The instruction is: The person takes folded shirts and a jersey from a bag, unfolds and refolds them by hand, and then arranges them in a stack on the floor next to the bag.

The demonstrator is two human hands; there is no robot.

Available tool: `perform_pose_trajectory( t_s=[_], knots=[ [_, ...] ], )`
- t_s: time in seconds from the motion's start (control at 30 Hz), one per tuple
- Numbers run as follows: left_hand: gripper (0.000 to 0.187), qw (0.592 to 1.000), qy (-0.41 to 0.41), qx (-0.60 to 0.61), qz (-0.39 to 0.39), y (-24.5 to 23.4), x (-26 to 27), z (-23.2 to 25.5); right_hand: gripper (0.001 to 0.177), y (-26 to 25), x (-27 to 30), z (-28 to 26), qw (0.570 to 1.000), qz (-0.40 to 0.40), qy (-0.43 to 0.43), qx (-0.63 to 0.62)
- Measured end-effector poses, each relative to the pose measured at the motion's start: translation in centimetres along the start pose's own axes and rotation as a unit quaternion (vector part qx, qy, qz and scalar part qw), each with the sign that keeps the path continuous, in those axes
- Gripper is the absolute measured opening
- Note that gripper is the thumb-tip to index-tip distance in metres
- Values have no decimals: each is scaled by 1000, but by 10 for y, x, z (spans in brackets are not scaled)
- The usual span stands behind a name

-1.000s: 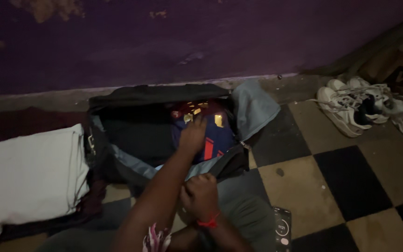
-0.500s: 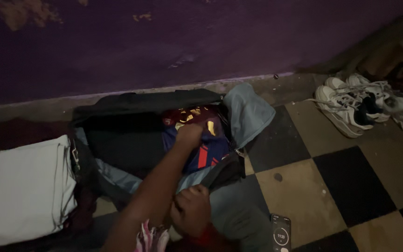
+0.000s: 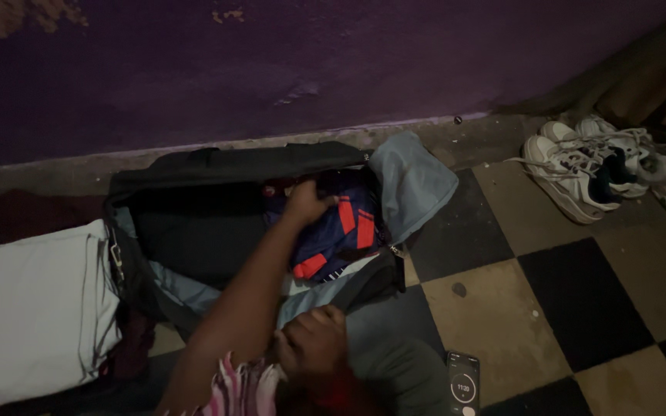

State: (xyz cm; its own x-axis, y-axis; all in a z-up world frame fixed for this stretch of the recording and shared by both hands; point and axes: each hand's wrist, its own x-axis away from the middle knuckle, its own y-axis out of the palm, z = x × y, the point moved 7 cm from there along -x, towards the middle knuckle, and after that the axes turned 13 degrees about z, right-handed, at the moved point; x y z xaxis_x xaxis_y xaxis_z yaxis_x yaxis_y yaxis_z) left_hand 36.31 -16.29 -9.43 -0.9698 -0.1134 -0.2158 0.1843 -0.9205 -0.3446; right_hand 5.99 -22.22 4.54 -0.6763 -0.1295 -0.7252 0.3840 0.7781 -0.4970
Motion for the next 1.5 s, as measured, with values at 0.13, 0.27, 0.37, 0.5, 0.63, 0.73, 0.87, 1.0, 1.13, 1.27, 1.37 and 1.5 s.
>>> perform_pose_trajectory(
  t_s=[0.13, 0.27, 0.37, 0.5, 0.63, 0.73, 0.87, 1.0, 1.13, 1.27, 1.37, 1.5],
  knots=[
    [54, 980, 57, -19, 191, -42, 8, -23, 16, -5, -11, -5, 999, -33, 10, -12],
    [39, 939, -193, -21, 283, -75, 22, -103, 10, -11, -29, -17, 998, -45, 28, -42],
    [33, 926, -299, -62, 223, -75, 40, -149, 12, -12, -50, -8, 993, -55, 61, -82],
    [30, 838, -457, 162, 250, -52, 67, -174, 16, -6, -80, 39, 992, -61, 106, -28],
    [39, 852, -434, -5, 291, -54, 81, -167, 33, 31, -108, 108, 963, -177, 154, 133],
    [41, 844, -467, 57, 256, -42, 96, -176, 39, 61, -105, 145, 917, -290, 205, 181],
    [36, 807, -499, 216, 233, -22, 106, -182, 43, 80, -94, 166, 886, -339, 247, 197],
    [32, 809, -478, 271, 209, -13, 110, -183, 44, 85, -89, 169, 893, -326, 248, 185],
    [40, 843, -470, 173, 197, -13, 109, -180, 40, 89, -84, 172, 893, -341, 219, 198],
    [39, 869, -405, 201, 200, -11, 107, -169, 43, 97, -69, 176, 888, -344, 206, 225],
    [39, 873, -370, 203, 246, -12, 113, -164, 42, 96, -61, 174, 896, -316, 197, 242],
    [38, 853, -387, 260, 234, -10, 122, -169, 39, 93, -61, 168, 904, -300, 190, 238]
  ],
)
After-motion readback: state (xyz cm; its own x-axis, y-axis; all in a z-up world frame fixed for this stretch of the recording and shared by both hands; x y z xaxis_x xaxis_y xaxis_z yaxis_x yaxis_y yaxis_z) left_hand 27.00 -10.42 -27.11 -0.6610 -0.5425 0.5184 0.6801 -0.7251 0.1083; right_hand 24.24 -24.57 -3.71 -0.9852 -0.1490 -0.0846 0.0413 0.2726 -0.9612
